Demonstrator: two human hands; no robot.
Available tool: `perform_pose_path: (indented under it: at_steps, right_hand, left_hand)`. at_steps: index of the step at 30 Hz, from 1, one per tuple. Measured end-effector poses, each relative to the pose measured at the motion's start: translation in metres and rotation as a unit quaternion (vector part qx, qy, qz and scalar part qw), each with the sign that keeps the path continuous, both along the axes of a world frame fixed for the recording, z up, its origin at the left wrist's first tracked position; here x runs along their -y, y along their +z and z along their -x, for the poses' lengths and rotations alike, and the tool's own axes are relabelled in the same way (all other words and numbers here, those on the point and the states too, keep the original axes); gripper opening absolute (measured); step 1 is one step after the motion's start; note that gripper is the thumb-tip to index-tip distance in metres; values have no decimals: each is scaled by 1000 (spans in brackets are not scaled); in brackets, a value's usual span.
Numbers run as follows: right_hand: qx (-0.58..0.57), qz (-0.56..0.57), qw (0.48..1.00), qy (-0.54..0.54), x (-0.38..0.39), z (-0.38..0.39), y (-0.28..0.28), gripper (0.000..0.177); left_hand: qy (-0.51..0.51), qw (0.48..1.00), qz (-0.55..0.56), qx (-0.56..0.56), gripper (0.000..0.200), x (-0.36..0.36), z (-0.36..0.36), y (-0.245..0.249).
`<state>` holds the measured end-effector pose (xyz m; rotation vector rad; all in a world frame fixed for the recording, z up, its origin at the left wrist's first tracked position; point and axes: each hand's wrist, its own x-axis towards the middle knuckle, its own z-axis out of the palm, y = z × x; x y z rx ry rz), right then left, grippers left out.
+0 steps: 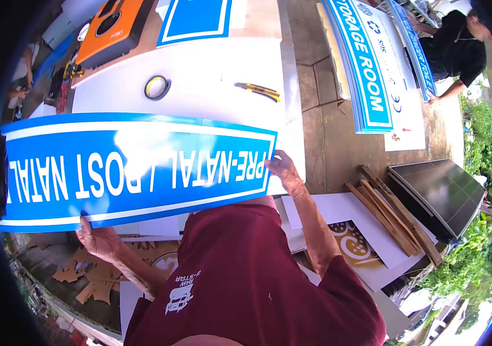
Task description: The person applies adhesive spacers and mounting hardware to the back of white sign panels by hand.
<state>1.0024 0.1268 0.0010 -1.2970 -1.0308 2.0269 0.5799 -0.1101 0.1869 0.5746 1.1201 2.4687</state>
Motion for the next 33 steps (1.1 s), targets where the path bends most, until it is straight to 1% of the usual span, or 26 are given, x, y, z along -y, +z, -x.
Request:
perform_pose_path:
  at_steps: [1,3,4,5,6,7,8,10,11,12,13,15,17,18,20,21,22,23,24,25,26,27,30,31,32,33]
  right_hand:
    - [-8,-15,1000,3,-5,-3,1,64]
    - [-5,-38,999,31,-4,-4,-8,65]
    - [-15,-49,998,31,-3,-3,-2,60]
    - [-7,-47,997,64,-5,-6,-1,59]
    - [2,-44,994,95,-7,-12,1,57]
    - [25,-58,989,133,-10,-16,18,57]
    - [78,-83,977,179,-14,-26,29,53]
    - [79,-157,964,198,-21,-51,35,46]
    - [158,-260,927,218,-29,-63,44,45]
    - [237,-356,873,234,-33,-69,86,43]
    - [314,-441,804,246,-37,-74,124,41]
    - [288,-610,729,120,-47,-82,174,42]
    - [246,-715,648,92,-60,-87,234,46]
    - [238,-760,600,77,-63,-86,258,44]
    - [233,-836,493,61,-62,-81,301,40]
    - [238,-866,436,62,-61,-76,316,39]
    - [224,-878,421,49,-59,-66,324,38]
    - [209,-891,402,36,-57,-54,330,37]
    - [226,-899,374,35,-57,-46,332,37]
    - [242,-906,344,33,-57,-37,335,37]
    - [290,-905,308,43,-57,-32,335,38]
    - [336,-901,270,54,-57,-29,337,39]
    - [280,-876,391,29,-50,-20,328,32]
    - [291,-881,371,36,-50,-24,334,24]
    - [321,-857,391,104,-50,-25,332,24]
    - [349,-827,407,171,-50,-26,329,24]
  left_hand:
    - [-10,1000,-9,-26,30,-18,-8,22]
    - [-4,999,-19,-47,30,-28,0,34]
    - [-3,998,-29,-59,29,-42,-6,47]
    - [-4,996,-16,-85,28,-58,-12,64]
    - [-12,994,-20,-110,32,-67,-4,71]
    - [-15,991,-9,-136,31,-86,-16,91]
    - [-20,987,2,-161,30,-104,-28,112]
    - [-59,978,0,-199,35,-132,-29,131]
    - [-73,970,18,-233,39,-144,-29,137]
    - [-73,963,19,-257,39,-157,-38,147]
    - [-105,950,48,-289,42,-164,-40,155]
    - [-162,923,90,-338,46,-179,-53,167]
    - [-209,896,124,-373,47,-193,-80,176]
    - [-195,886,146,-395,48,-199,-88,172]
    - [-241,835,198,-453,50,-206,-118,178]
    - [-262,827,218,-446,50,-210,-134,178]
    - [-283,818,234,-443,48,-214,-154,178]
    - [-325,788,253,-459,45,-216,-169,179]
    - [-364,755,270,-474,43,-219,-178,181]
    - [-411,703,283,-506,41,-223,-180,181]
    - [-456,647,296,-534,38,-228,-182,181]
    - [-483,621,284,-547,32,-232,-190,178]
    - [-500,563,249,-610,25,-241,-188,151]
    - [-517,551,258,-602,24,-240,-193,151]
    - [-535,539,267,-592,23,-239,-200,150]
    - [-570,538,282,-553,23,-238,-197,138]
